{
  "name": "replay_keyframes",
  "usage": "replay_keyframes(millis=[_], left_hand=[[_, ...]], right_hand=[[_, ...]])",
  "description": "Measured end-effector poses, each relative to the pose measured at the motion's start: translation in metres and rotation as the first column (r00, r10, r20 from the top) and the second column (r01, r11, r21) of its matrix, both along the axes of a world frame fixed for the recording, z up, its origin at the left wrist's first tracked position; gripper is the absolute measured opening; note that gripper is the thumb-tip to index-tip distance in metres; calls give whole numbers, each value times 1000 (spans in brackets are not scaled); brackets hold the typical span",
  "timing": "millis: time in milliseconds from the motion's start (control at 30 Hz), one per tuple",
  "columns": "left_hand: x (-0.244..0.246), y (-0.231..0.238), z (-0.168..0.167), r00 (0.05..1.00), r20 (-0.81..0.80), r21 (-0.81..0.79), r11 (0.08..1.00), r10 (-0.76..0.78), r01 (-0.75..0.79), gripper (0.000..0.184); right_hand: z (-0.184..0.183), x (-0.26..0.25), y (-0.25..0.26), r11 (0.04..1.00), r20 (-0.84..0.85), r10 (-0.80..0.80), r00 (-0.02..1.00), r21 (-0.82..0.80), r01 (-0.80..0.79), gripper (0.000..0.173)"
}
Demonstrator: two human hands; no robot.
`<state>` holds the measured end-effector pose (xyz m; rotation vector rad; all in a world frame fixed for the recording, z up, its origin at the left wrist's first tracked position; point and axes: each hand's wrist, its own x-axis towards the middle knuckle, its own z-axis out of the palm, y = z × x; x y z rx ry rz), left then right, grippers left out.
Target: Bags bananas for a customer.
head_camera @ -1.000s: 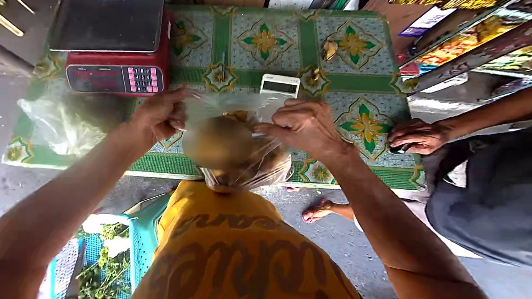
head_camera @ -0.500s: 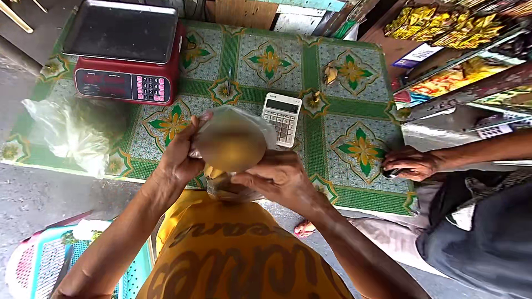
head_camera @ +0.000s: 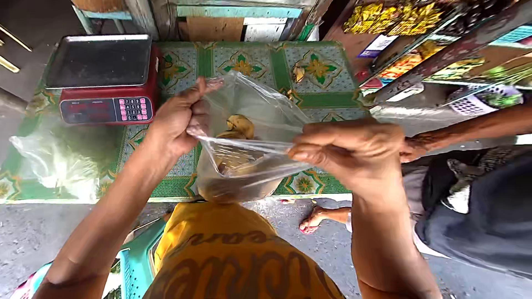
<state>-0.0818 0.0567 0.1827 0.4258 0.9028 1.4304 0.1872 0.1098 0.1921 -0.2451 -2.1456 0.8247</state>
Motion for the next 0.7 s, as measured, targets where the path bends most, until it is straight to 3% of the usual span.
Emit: replay_keyframes(millis=[100,167,233,333,433,567,700], left_hand=[[3,-7,23,975,-220,61,998,25,-12,33],[5,-8,28,960,-277,93,996,28,-2,33],[8,-11,25,954,-300,105,994,17,16,33],[15,-21,16,946,-323,119,990,-29,71,31],[27,-11,28,955,-278,201,966,-105,165,32],[67,34,50,945,-206,294,905,-253,306,32],[120,88,70,914,-171,358,841,-367,405,33]], right_hand=[[9,12,-7,915,153,-212,965,378,141,30],[3,26,-4,850,336,-369,867,499,169,44],[-14,43,0,847,454,-424,784,506,164,36],[-21,65,-12,851,439,-397,806,505,144,22],[17,91,-41,827,454,-424,784,546,132,27],[46,133,-46,775,429,-555,712,578,256,30],[70,178,-42,640,311,-714,627,652,407,38]])
